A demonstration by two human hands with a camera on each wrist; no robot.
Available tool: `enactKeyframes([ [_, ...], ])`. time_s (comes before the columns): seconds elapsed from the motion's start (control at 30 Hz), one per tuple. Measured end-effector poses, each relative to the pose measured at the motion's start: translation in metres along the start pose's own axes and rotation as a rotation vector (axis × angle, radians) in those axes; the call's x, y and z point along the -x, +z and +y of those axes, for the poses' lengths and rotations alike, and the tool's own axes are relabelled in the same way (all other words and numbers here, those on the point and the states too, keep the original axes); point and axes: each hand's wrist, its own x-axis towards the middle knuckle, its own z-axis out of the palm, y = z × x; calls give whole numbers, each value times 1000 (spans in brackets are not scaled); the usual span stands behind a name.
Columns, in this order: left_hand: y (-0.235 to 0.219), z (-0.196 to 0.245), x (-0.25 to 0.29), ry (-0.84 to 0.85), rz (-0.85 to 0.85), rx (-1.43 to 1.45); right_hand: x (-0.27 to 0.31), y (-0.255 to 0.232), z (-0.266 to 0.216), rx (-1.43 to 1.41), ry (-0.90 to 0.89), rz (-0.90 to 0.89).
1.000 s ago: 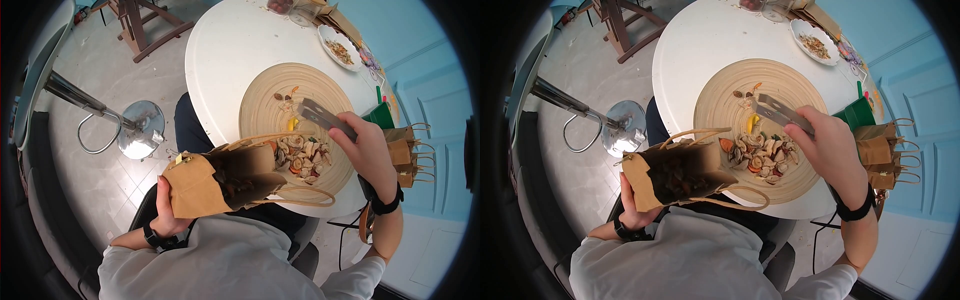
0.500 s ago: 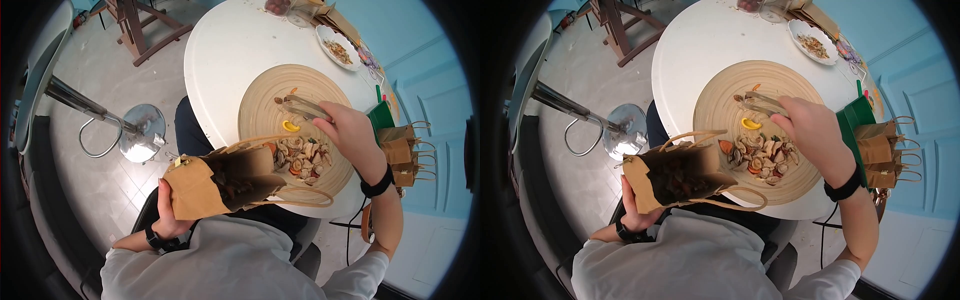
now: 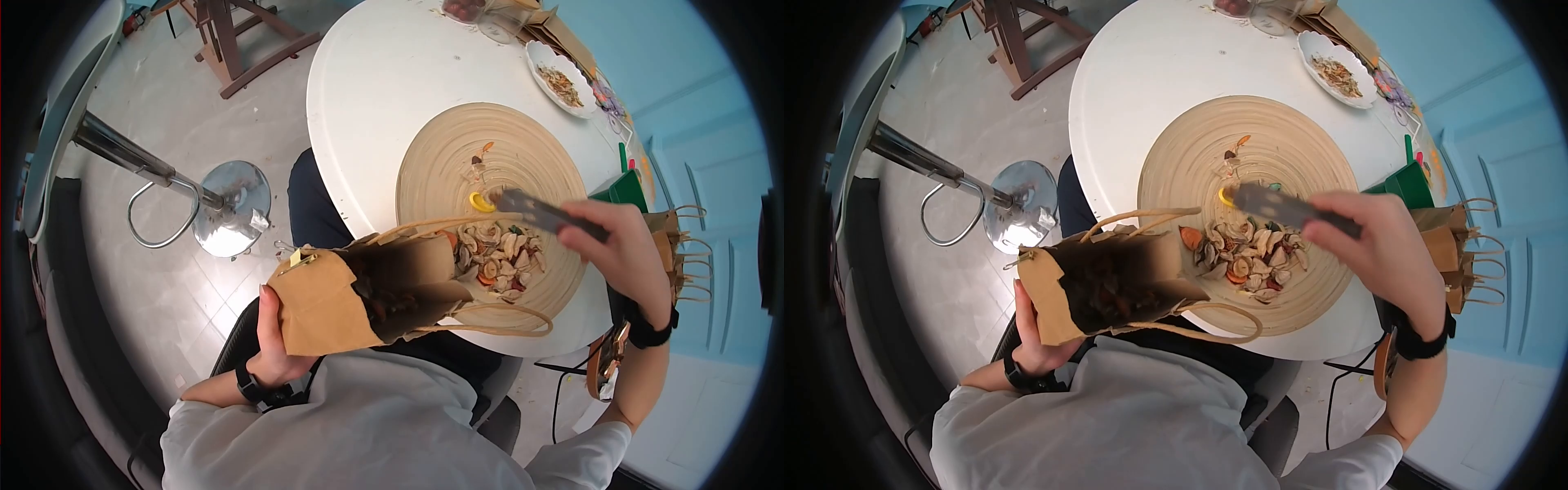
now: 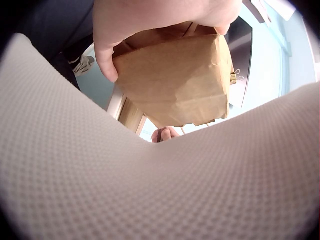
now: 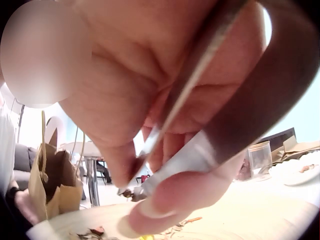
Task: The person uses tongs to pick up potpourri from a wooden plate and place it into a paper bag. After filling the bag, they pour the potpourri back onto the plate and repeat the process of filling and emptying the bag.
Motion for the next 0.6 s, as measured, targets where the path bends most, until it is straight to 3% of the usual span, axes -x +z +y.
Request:
enactKeyframes([
  [0.07, 1, 0, 0, 1, 5, 2, 13, 3, -7, -119, 52, -51],
  [0.13, 2, 0, 0, -6, -5, 20, 22, 8, -16, -297, -87, -159],
  [0.3, 1, 2, 3, -20, 8, 6, 15, 12, -11, -303, -138, -50],
  [0.37, 0, 2, 3, -23, 10, 7, 5, 18, 4, 45, -179, 225],
  [0.47, -2, 0, 2, -14, 4, 20, -2, 25, 15, 218, -139, 230],
  [0.6, -3, 0, 2, -23, 24, 28, -5, 32, 17, 247, -141, 176],
])
